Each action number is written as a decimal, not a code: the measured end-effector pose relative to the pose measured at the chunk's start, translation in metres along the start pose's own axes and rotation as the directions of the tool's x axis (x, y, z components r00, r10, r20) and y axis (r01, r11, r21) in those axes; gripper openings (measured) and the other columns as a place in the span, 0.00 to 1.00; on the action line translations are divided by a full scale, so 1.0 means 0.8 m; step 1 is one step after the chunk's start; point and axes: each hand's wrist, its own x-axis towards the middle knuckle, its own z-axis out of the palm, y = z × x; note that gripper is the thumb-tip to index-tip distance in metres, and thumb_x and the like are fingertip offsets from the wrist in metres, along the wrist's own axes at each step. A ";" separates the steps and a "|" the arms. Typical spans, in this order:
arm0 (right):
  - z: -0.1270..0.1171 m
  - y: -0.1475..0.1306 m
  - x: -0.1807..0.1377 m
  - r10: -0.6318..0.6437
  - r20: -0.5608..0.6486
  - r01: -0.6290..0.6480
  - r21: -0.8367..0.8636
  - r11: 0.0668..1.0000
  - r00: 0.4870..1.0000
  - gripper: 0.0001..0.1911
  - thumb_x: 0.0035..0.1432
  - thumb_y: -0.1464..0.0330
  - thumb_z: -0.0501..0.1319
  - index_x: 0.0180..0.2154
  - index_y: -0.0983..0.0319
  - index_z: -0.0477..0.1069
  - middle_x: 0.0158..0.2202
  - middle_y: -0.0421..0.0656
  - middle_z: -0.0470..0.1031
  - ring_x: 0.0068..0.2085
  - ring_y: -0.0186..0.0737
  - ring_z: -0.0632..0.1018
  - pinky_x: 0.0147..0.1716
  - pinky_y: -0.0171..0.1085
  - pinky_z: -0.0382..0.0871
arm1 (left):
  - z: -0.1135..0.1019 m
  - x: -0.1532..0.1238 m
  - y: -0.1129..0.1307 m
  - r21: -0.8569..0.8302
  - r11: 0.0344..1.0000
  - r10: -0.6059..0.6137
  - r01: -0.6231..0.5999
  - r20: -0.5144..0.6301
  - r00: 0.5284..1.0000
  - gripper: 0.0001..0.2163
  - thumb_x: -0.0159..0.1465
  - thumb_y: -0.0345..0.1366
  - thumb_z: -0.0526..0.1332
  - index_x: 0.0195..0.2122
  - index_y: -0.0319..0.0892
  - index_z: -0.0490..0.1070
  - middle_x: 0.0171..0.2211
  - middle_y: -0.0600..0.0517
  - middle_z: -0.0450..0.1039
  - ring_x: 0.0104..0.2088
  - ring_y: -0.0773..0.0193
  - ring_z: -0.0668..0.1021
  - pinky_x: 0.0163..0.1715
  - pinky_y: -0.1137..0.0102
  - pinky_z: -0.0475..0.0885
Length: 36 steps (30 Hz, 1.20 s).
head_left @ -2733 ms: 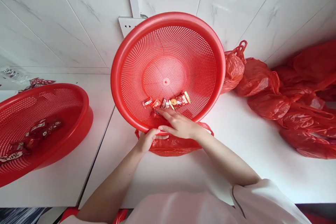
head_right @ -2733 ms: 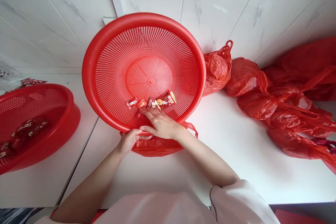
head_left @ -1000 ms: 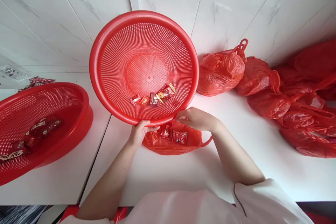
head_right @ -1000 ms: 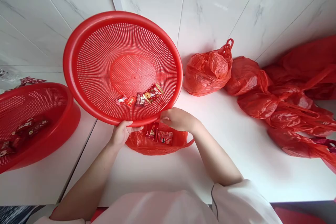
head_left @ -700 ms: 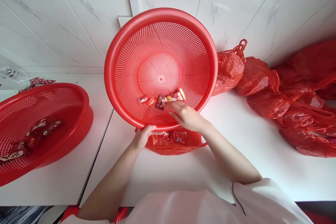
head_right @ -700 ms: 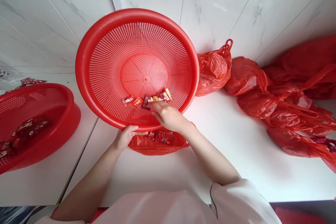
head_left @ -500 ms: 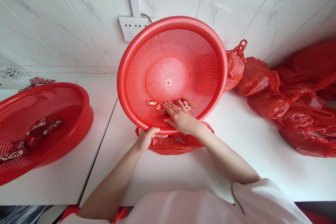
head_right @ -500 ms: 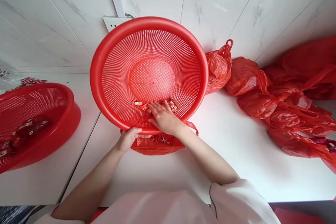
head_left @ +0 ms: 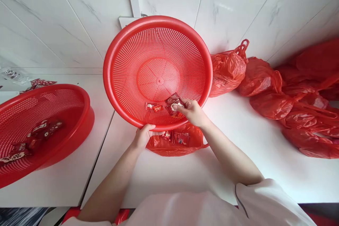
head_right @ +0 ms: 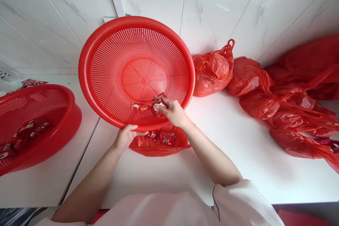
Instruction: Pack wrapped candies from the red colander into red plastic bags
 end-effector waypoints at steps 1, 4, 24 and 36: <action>-0.001 0.002 0.002 0.013 -0.026 -0.011 0.079 0.997 1.000 0.18 0.58 0.60 0.63 0.46 0.63 0.76 0.48 0.47 0.77 0.53 0.46 0.75 0.51 0.43 0.70 | 0.000 0.000 0.000 -0.001 1.000 0.005 -0.005 0.002 1.000 0.14 0.54 0.30 0.61 0.42 0.36 0.73 0.42 0.42 0.79 0.46 0.45 0.79 0.37 0.57 0.79; -0.007 0.000 0.001 0.058 -0.023 -0.052 0.211 0.976 0.998 0.17 0.54 0.60 0.67 0.43 0.62 0.77 0.43 0.45 0.79 0.48 0.44 0.77 0.50 0.42 0.71 | -0.001 0.002 0.000 0.000 0.999 0.045 -0.045 -0.014 0.999 0.14 0.55 0.30 0.61 0.43 0.37 0.73 0.43 0.44 0.78 0.47 0.46 0.78 0.37 0.58 0.79; -0.009 -0.018 -0.027 0.241 0.172 0.082 -0.935 0.344 0.955 0.12 0.60 0.76 0.55 0.39 0.63 0.77 0.31 0.50 0.78 0.33 0.47 0.78 0.30 0.39 0.66 | -0.003 0.008 0.015 -0.054 0.978 0.191 -0.201 -0.160 0.968 0.19 0.53 0.28 0.62 0.47 0.41 0.70 0.45 0.48 0.76 0.46 0.51 0.78 0.39 0.57 0.79; -0.019 -0.038 -0.026 -0.185 0.162 0.240 -0.794 0.559 0.969 0.15 0.68 0.64 0.50 0.47 0.62 0.72 0.44 0.49 0.77 0.45 0.45 0.76 0.47 0.44 0.68 | 0.007 -0.002 -0.002 -0.002 0.991 0.132 -0.132 -0.043 0.990 0.17 0.55 0.29 0.62 0.47 0.39 0.71 0.45 0.45 0.77 0.47 0.48 0.78 0.37 0.59 0.79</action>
